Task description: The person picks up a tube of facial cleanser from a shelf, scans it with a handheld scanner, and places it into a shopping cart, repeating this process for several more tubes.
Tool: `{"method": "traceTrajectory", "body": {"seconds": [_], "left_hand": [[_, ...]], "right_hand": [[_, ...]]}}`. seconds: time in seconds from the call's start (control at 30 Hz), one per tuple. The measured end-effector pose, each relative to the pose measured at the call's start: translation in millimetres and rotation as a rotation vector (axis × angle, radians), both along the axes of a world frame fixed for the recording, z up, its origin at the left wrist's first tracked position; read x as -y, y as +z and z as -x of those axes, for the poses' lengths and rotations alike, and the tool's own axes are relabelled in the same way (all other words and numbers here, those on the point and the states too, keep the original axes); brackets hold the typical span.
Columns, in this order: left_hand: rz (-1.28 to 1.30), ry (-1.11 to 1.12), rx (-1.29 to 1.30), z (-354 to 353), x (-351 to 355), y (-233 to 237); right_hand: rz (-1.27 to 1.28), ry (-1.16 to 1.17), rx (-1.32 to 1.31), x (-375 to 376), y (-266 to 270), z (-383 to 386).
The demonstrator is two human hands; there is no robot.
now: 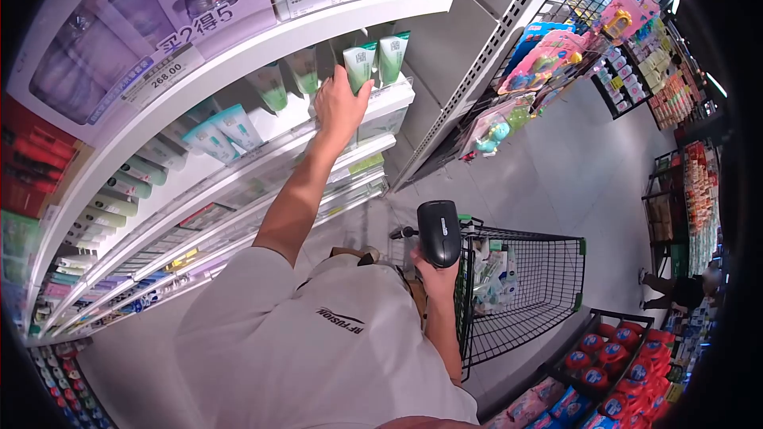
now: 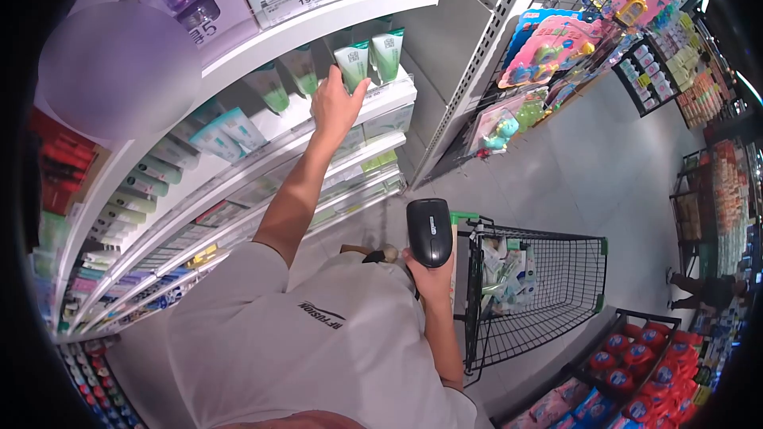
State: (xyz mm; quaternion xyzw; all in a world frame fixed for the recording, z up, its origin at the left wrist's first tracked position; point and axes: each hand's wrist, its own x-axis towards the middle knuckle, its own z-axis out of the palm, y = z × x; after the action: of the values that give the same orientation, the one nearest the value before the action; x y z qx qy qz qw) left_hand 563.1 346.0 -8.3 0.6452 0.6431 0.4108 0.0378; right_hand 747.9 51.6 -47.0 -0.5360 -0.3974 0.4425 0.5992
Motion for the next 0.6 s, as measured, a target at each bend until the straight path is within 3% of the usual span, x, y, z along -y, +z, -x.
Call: {"method": "traceTrajectory", "body": {"seconds": [0.2, 0.27, 0.4, 0.5, 0.53, 0.6], "left_hand": [[-0.108, -0.044, 0.023, 3.0, 4.0, -1.9], [-0.362, -0.242, 0.116, 5.8, 10.1, 7.8], [-0.546, -0.494, 0.275, -3.1, 27.7, 8.3], [-0.250, -0.759, 1.097, -26.8, 73.0, 24.1], [-0.236, -0.758, 1.097, -24.5, 86.5, 32.7], [0.588, -0.995, 1.813, -16.6, 108.6, 50.4]], "right_hand": [[0.014, 0.020, -0.010, 3.4, -6.3, -0.8], [0.012, 0.024, 0.008, 4.6, -11.9, -3.9], [0.080, -0.031, -0.050, 8.0, -2.6, -3.5], [0.044, -0.062, -0.158, 11.6, 5.2, -5.9], [0.037, -0.081, -0.218, 13.4, 5.9, -7.2], [0.028, -0.093, -0.264, 18.0, 7.5, -8.0]]}}
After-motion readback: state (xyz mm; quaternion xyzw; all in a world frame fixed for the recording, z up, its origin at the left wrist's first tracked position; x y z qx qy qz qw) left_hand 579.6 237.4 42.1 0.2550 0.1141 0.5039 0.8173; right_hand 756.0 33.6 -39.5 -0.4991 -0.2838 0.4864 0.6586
